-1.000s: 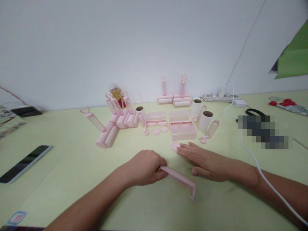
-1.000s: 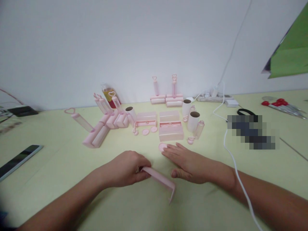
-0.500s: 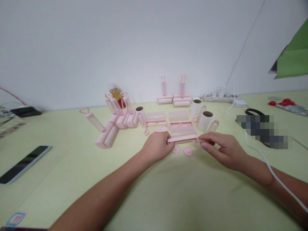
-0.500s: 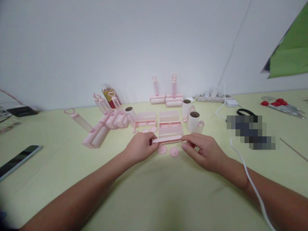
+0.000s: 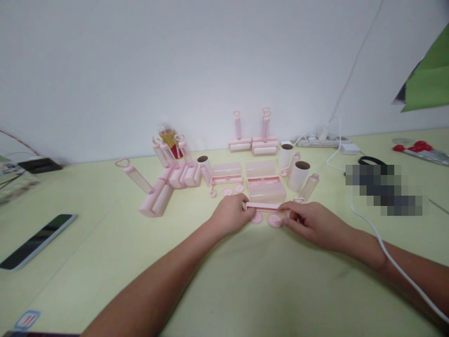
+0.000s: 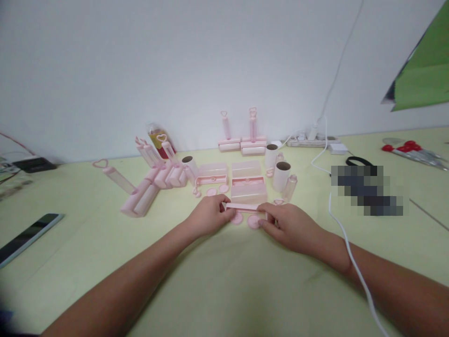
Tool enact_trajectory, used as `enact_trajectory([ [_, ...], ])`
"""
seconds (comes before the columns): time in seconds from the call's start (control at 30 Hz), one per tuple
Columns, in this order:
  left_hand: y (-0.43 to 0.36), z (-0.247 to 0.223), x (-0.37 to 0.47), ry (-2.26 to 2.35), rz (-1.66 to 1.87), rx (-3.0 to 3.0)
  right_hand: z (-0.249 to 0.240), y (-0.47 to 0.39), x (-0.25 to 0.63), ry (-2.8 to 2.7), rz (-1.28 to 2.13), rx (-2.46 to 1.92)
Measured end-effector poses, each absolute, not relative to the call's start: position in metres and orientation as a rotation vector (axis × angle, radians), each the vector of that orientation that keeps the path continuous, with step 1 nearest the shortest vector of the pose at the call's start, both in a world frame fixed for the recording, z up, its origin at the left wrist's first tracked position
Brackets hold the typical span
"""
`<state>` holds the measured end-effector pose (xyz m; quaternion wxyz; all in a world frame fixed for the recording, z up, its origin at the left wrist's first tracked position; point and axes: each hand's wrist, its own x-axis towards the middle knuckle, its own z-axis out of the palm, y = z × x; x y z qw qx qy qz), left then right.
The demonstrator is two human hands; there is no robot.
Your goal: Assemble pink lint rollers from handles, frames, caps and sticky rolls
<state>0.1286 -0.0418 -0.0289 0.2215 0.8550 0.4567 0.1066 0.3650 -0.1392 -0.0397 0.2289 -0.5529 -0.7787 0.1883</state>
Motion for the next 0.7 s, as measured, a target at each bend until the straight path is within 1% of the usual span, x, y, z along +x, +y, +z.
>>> enact_trajectory([
  [0.23, -0.052, -0.034, 0.123, 1.269, 0.141, 2.356, -0.043, -0.136, 0.367, -2.18, 0.476, -1.614],
  [0.53, -0.055, -0.044, 0.134, 1.375, 0.084, 2.481, -0.042, -0.134, 0.374, -2.099, 0.395, -1.699],
  [0.7, -0.058, -0.04, 0.133, 1.37, 0.098, 2.513, -0.04, -0.133, 0.372, -2.178, 0.38, -1.658],
])
